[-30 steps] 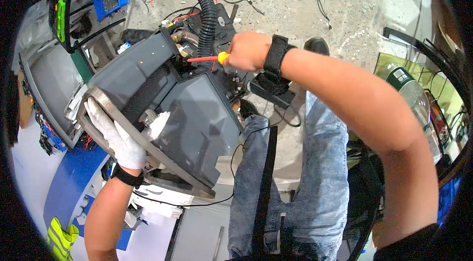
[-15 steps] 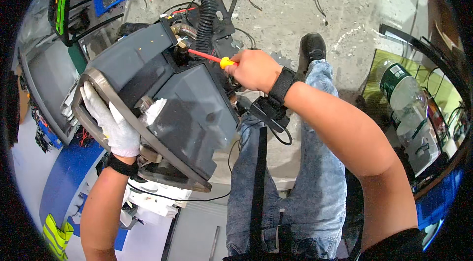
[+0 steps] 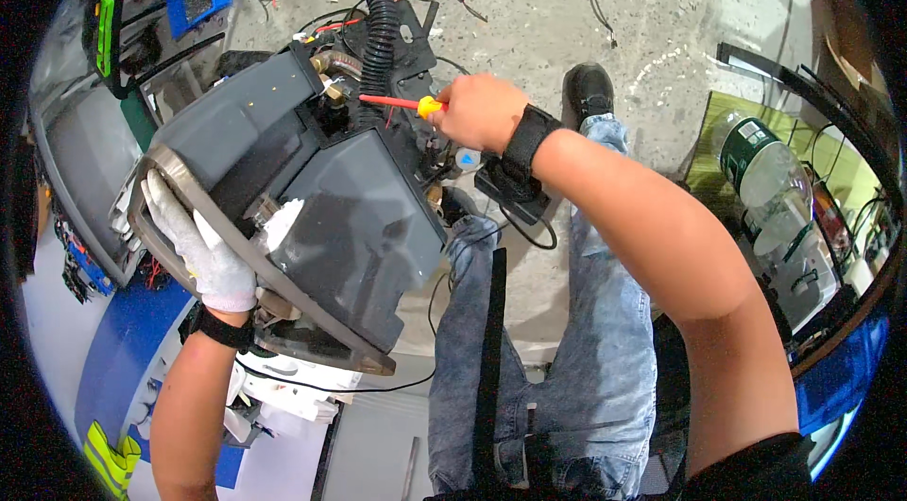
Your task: The person is using a screwdriver to remove a screw and inspect the internal components of an industrial cleaning machine.
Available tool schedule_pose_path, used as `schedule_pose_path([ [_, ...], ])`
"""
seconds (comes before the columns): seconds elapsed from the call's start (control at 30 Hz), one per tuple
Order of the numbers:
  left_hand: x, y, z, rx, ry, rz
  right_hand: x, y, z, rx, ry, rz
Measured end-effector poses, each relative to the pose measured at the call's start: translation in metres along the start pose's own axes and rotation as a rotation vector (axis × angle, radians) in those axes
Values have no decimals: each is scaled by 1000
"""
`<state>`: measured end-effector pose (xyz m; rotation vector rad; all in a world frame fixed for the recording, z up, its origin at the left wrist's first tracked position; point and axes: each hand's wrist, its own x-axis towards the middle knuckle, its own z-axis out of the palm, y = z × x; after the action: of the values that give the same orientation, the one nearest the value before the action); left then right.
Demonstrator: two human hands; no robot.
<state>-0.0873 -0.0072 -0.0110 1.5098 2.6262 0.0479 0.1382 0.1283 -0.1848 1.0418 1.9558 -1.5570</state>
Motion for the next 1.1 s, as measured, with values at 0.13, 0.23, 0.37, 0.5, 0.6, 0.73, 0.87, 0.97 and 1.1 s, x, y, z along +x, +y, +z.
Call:
schedule_pose_path([
  [0.13,0,-2,1,13,-8,13,9,3,-4,-32,-10,-79],
  [0.23,-3,-13,-5,225,-33,263,13,-8,1,-87,-36,-83],
  [0.37,4,2,1,322,-23,343,31,-8,15,-157,-35,-70],
  [0.5,3,-1,-7,312,-8,369,29,-11,11,-140,-39,-127],
  [0.6,4,-1,-4,315,3,360,27,-21,9,-213,-38,-138],
  [0.73,7,4,-3,287,4,388,32,-7,10,-182,-23,-83],
  [0.87,0,-9,-4,93,-15,119,13,-12,-6,-86,-93,-80],
  [0.97,0,-6,-4,164,12,212,9,-29,-9,-133,-99,-22],
  [1.1,4,-6,-5,110,-15,131,29,-36,13,-124,-84,-30],
])
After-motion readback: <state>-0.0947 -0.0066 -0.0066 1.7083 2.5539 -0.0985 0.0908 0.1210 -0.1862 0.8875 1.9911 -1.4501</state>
